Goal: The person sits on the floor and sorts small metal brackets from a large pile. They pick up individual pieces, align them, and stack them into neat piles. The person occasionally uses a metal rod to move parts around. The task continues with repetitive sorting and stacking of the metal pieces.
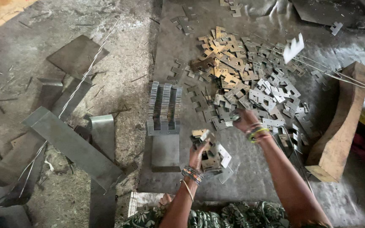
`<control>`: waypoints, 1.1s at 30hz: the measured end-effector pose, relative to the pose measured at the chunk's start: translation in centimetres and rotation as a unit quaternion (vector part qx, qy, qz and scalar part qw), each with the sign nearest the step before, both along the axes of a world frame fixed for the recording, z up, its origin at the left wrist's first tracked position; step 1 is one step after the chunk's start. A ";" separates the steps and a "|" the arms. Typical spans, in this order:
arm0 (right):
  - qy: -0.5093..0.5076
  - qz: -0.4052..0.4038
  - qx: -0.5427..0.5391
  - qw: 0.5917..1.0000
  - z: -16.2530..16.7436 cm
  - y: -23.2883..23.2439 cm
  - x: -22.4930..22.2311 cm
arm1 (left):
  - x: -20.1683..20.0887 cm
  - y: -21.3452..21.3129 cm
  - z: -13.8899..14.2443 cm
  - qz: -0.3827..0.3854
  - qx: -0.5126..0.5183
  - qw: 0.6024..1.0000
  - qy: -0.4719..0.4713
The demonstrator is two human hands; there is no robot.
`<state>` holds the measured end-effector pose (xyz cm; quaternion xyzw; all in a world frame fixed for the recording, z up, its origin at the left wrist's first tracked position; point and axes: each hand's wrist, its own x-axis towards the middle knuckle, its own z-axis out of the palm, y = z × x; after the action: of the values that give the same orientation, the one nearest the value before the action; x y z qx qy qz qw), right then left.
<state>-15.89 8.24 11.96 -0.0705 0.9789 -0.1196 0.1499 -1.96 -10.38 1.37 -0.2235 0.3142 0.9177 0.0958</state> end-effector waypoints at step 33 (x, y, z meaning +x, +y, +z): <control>0.022 -0.036 0.178 0.983 -2.4 1.2 6.8 | -0.9 -0.3 -2.1 0.029 -0.076 0.991 0.105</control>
<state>-9.11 9.40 9.52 -0.0103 0.9895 0.0528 0.1340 -2.84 -10.66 -0.75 -0.1416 0.3850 0.9118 0.0188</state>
